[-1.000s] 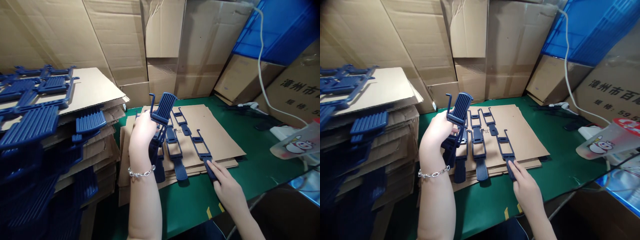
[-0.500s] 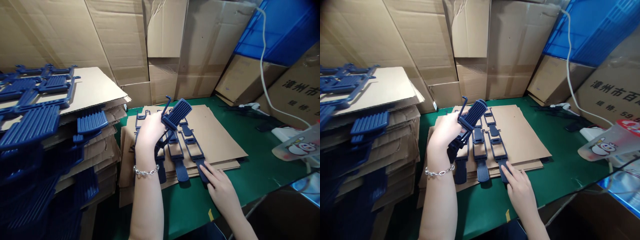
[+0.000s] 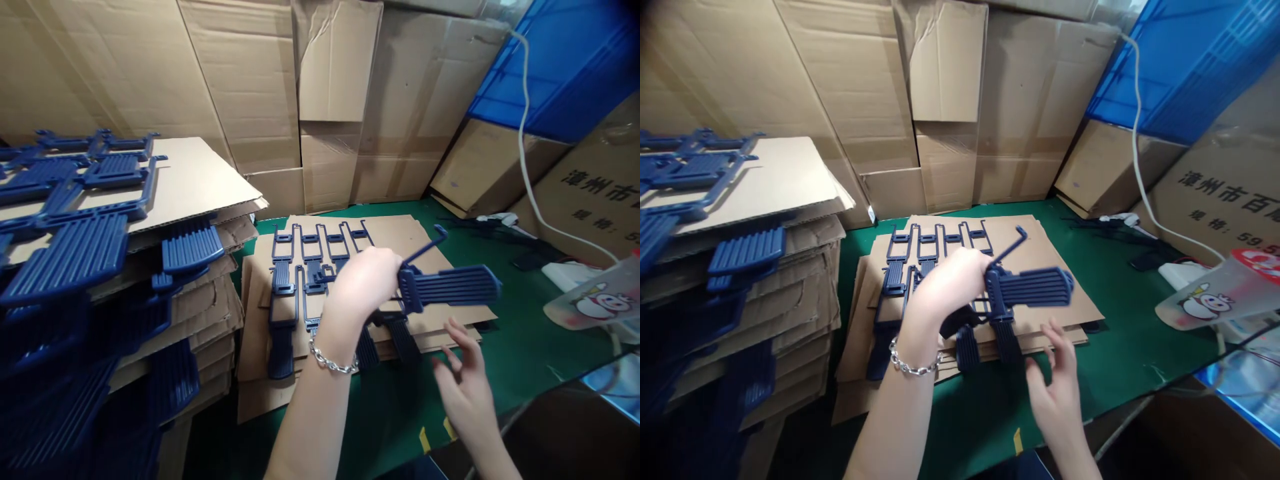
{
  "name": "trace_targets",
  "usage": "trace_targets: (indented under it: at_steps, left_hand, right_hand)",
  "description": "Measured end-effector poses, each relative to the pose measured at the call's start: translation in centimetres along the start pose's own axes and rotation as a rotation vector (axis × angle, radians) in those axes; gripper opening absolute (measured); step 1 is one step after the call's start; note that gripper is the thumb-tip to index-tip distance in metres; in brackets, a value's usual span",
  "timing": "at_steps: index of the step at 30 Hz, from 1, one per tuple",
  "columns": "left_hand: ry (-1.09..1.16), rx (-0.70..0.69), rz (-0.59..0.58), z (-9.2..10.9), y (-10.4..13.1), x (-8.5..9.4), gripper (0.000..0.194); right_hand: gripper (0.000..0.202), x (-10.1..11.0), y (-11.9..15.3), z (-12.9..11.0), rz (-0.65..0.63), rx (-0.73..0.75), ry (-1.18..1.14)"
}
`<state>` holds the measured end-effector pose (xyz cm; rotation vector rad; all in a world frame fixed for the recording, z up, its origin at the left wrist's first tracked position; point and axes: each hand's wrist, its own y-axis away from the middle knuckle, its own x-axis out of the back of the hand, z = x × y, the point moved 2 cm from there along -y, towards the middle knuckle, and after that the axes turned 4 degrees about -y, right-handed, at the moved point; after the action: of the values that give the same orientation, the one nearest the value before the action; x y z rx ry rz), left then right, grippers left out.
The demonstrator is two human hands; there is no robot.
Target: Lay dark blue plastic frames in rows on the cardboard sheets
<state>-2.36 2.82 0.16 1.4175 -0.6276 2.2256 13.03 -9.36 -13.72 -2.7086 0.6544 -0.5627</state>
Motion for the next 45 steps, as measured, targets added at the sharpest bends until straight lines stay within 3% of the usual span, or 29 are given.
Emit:
trace_targets:
  at_steps: [3, 5, 8, 12, 14, 17, 22, 26, 29, 31, 34, 36, 39, 42, 45]
  left_hand:
    - [-0.048, -0.102, -0.120, 2.2, 0.0, -1.1, 0.024]
    - [-0.067, -0.149, -0.225, 3.4, 0.1, -1.6, 0.026]
    - [-0.076, -0.165, -0.324, 4.1, 0.2, -2.0, 0.026]
    - [-0.037, -0.147, -0.339, 3.2, 0.3, -1.6, 0.023]
    - [0.035, -0.153, -0.281, 2.4, 0.5, -0.9, 0.021]
    - [0.193, -0.123, -0.086, 1.1, 1.0, 0.6, 0.024]
    - [0.317, 0.050, 0.238, -1.4, 2.1, 2.9, 0.027]
    - [0.230, 0.244, 0.311, -3.5, 2.7, 3.4, 0.029]
    - [0.150, 0.371, 0.293, -4.5, 2.8, 3.2, 0.027]
    - [0.134, 0.403, 0.277, -4.8, 2.7, 3.0, 0.027]
    - [0.140, 0.452, 0.252, -4.8, 2.7, 2.8, 0.029]
    - [0.135, 0.517, 0.212, -4.8, 2.7, 2.7, 0.028]
    - [0.104, 0.552, 0.160, -4.7, 2.5, 2.4, 0.031]
    - [0.028, 0.481, 0.120, -3.6, 2.2, 1.8, 0.040]
    - [-0.040, 0.336, 0.028, -1.0, 1.7, 0.8, 0.043]
  right_hand:
    - [0.028, 1.4, -0.9, -1.5, 0.143, -0.260, -0.499]
    - [0.027, 2.4, -1.7, -2.2, 0.246, -0.415, -0.664]
    - [0.032, 3.6, -2.9, -2.6, 0.309, -0.513, -0.691]
    - [0.032, 3.6, -4.3, -2.8, 0.201, -0.480, -0.686]
    - [0.037, 3.1, -4.8, -2.8, 0.180, -0.482, -0.690]
    - [0.041, 2.4, -5.3, -2.4, 0.196, -0.478, -0.707]
    - [0.033, 2.3, -5.7, -1.1, 0.333, -0.406, -0.697]
    - [0.040, 2.9, -5.4, -0.7, 0.422, -0.221, -0.607]
    - [0.037, 3.6, -5.0, -0.2, 0.317, 0.069, -0.180]
    - [0.029, 4.0, -4.8, 1.2, 0.097, 0.199, 0.162]
    - [0.036, 4.2, -4.6, 4.2, -0.272, 0.248, 0.635]
    - [0.040, 4.1, -4.8, 5.5, -0.332, 0.196, 0.807]
    - [0.044, 3.0, -6.1, 5.6, -0.337, 0.056, 0.880]
    - [0.045, 1.2, -8.3, 5.5, -0.355, -0.059, 0.856]
    - [0.031, 0.0, -10.3, 5.6, -0.244, -0.008, 0.600]
